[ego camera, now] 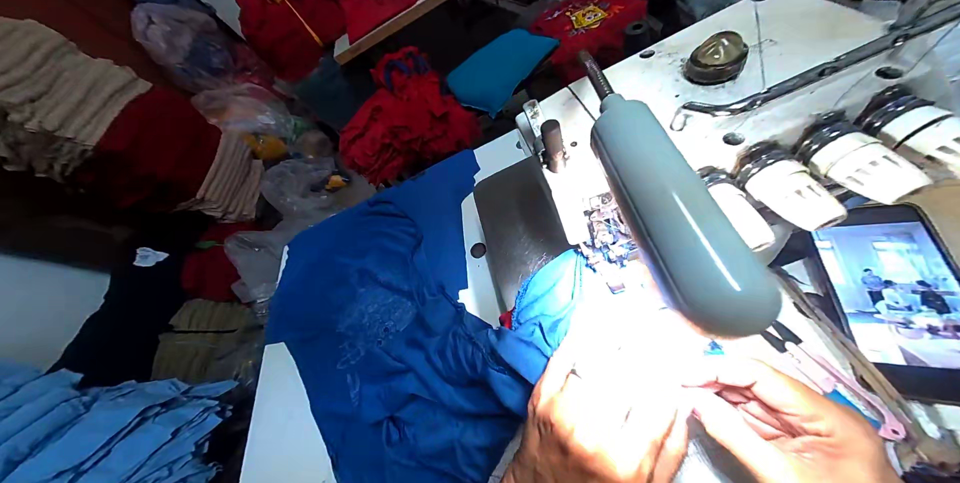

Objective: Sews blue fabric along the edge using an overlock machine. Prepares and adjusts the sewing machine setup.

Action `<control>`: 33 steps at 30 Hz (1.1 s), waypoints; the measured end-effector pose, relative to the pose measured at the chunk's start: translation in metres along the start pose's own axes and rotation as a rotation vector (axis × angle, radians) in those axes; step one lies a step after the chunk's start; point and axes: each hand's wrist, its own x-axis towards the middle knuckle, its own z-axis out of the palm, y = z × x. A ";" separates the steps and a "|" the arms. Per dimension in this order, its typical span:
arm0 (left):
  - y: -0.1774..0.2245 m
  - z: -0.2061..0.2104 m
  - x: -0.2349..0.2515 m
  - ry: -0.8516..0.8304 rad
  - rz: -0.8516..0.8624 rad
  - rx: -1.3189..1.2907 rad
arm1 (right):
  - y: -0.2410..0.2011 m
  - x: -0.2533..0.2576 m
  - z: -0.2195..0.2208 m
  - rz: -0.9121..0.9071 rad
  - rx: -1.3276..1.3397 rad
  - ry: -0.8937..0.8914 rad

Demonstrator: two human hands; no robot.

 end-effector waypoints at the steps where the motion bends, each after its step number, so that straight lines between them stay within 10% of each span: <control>1: 0.001 0.000 0.000 -0.006 -0.012 -0.001 | 0.000 0.000 0.000 -0.003 -0.016 -0.005; 16: -0.055 -0.053 0.029 -0.355 0.033 0.008 | 0.008 0.027 0.001 -0.191 -0.326 0.105; 21: -0.015 -0.060 0.029 -0.471 0.209 0.031 | 0.004 0.026 0.000 -0.363 -0.290 0.015; 33: -0.016 -0.028 -0.011 -0.088 -0.057 -0.012 | 0.011 0.018 -0.001 -0.423 -0.331 -0.212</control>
